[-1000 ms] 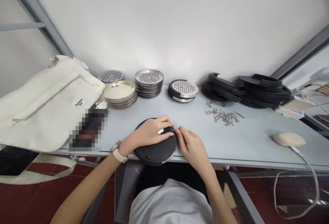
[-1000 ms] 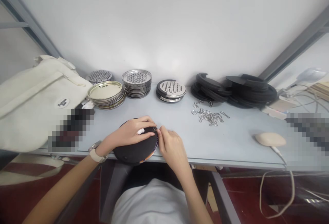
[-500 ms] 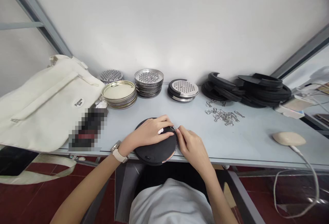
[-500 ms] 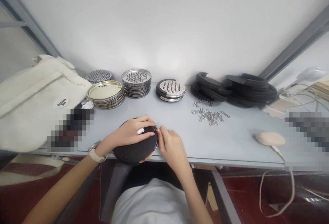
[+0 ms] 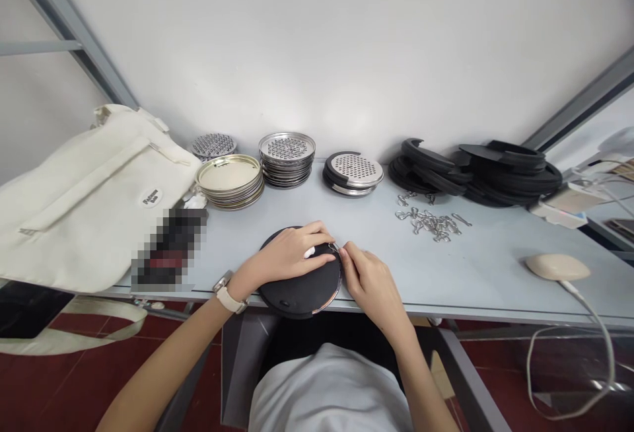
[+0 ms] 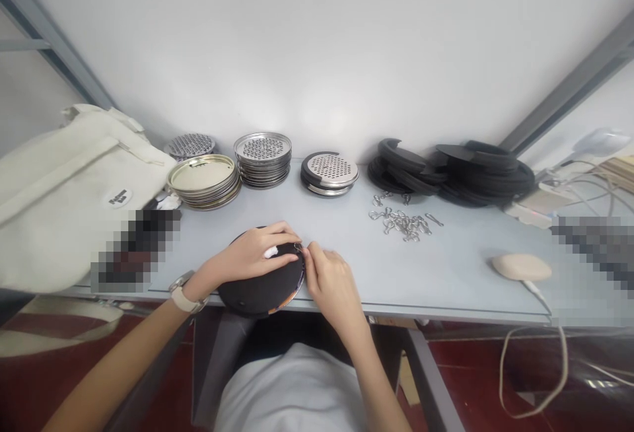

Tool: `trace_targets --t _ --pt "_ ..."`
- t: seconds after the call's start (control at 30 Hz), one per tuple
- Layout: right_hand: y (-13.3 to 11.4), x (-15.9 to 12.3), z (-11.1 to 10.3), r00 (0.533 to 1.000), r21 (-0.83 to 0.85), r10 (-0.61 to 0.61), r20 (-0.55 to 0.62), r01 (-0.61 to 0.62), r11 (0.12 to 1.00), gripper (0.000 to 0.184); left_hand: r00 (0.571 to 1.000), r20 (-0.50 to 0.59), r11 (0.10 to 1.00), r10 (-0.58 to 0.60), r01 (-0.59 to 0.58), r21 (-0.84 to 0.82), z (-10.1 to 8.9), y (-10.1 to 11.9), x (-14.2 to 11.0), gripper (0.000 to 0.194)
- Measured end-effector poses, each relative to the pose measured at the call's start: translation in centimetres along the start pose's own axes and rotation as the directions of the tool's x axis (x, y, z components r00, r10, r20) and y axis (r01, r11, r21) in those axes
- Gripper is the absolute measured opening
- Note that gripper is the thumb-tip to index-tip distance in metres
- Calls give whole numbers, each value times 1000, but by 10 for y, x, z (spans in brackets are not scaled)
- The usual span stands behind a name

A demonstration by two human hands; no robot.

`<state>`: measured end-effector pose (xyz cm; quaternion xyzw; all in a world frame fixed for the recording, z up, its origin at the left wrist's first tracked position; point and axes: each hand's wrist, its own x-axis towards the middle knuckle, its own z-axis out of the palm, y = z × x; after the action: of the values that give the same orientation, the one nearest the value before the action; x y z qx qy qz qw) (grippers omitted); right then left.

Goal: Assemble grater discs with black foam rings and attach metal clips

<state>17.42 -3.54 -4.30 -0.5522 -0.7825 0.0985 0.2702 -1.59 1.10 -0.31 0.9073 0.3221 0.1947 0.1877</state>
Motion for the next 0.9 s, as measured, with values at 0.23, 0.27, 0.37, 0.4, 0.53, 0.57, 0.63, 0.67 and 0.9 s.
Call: trace_targets --t 0.23,0.27,0.37,0.4,0.53,0.57,0.63,0.67,0.9 --pt "-1 0 0 1000 -9 -3 -7 3 1000 25 1000 3 1000 4 -4 2 -1 0 0 26" --pt "-1 0 -1 1000 -8 -1 -5 1 1000 25 1000 5 1000 4 -4 3 -1 0 0 26" --pt "-1 0 -1 1000 -9 0 -6 0 1000 26 1000 8 1000 4 -4 7 -1 1 0 26" --pt "-1 0 -1 1000 -11 0 -8 -1 1000 26 1000 8 1000 5 -5 8 -1 1 0 26" --pt "-1 0 0 1000 -14 10 -7 -10 1000 27 1000 9 1000 6 -6 4 -1 1 0 26" --pt "-1 0 0 1000 -13 12 -6 -12 1000 27 1000 9 1000 7 -7 2 -1 1 0 26" --pt "-1 0 0 1000 -8 14 -5 -15 1000 27 1000 9 1000 6 -6 0 -1 0 0 26" --pt "0 0 0 1000 -5 16 -6 -16 1000 27 1000 10 1000 7 -7 -1 -1 0 0 27" --pt "-1 0 0 1000 10 16 -10 -16 1000 28 1000 15 1000 10 -10 1 -1 0 0 27"
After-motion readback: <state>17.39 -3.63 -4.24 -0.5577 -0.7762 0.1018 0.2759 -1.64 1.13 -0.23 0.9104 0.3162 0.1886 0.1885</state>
